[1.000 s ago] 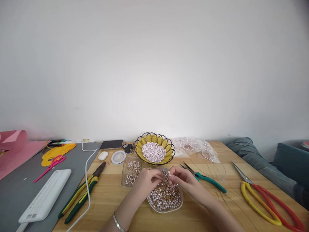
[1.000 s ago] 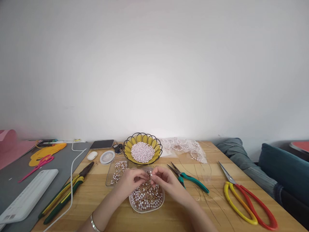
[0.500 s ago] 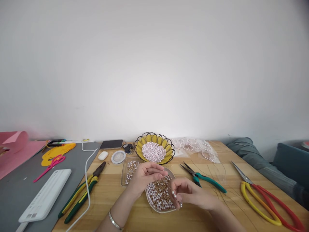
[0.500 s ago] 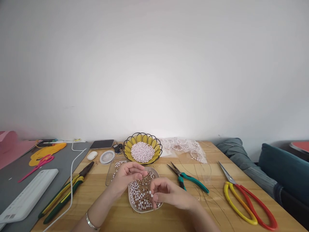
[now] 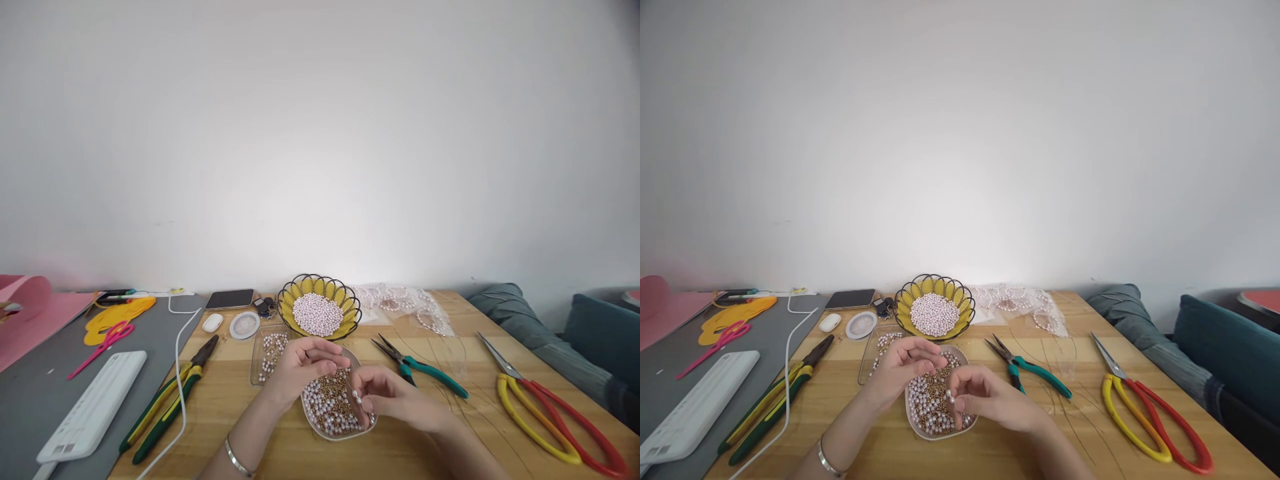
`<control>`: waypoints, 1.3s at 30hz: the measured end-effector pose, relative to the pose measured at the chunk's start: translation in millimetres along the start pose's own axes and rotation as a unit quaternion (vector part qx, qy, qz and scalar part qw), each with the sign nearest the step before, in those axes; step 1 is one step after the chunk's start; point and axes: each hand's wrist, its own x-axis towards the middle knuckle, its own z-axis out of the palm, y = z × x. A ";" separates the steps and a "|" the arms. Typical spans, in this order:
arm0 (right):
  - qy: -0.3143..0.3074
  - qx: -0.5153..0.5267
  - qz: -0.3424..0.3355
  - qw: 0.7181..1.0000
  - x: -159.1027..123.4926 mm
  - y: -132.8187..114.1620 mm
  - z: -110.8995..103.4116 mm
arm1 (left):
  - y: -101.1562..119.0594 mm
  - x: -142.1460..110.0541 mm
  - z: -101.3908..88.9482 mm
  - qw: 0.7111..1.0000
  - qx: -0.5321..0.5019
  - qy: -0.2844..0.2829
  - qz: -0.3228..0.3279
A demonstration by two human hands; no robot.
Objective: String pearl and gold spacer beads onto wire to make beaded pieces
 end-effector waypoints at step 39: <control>0.083 -0.087 -0.047 0.992 4.3 2.1 -2.9 | 0.9 -1.6 -4.8 0.971 0.215 -0.053 0.093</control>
